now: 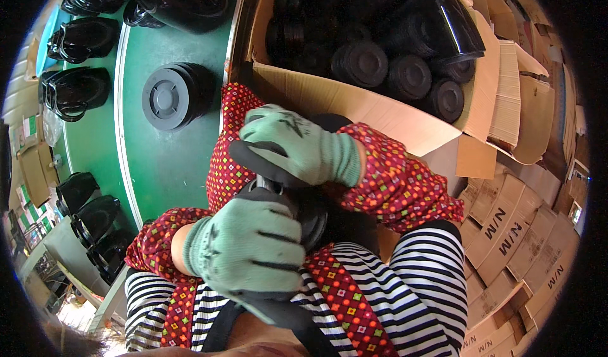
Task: The person repeatedly picks up black kettle bodies and lids from a table and a cardboard box, inserts a metal rod into the kettle, and secures the lid. The assembled kettles are placed back on the table. The process is repeated for multiple units.
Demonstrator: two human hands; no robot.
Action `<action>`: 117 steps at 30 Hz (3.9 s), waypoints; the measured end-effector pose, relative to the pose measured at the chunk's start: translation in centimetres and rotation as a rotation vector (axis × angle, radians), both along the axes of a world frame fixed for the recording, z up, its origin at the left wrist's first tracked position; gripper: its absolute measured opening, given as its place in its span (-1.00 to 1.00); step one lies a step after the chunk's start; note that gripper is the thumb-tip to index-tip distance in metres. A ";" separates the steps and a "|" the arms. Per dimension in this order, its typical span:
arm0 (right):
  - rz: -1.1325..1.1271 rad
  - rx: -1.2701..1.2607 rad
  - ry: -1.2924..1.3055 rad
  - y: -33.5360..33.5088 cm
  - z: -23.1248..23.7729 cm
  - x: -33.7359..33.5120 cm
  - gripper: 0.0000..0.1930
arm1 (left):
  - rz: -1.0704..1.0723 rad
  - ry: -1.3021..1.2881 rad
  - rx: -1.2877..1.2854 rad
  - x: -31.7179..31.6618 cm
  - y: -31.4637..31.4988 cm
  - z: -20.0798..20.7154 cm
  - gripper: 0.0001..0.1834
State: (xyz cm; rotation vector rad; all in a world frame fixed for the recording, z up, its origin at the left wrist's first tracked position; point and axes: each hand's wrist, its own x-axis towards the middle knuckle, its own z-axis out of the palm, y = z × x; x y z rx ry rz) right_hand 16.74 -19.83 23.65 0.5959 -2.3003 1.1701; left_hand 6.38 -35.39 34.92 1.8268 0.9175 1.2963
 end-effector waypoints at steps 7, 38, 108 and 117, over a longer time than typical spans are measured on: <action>-0.222 0.060 -0.640 0.8 5.8 2.9 -0.74 | 0.014 -0.570 0.055 -1.9 -3.6 -3.4 -0.73; -0.577 -0.761 -0.398 -5.1 7.4 7.5 -0.59 | 0.971 0.364 -0.393 -1.5 -18.4 -9.5 -0.08; -0.108 -0.371 -0.560 -18.5 11.9 -12.3 -0.19 | 1.637 0.800 -0.235 -8.7 -30.0 2.9 -0.61; 0.091 -0.825 -0.847 -14.7 12.1 -6.0 -0.25 | 1.292 0.391 0.004 -1.7 -26.5 2.1 -0.37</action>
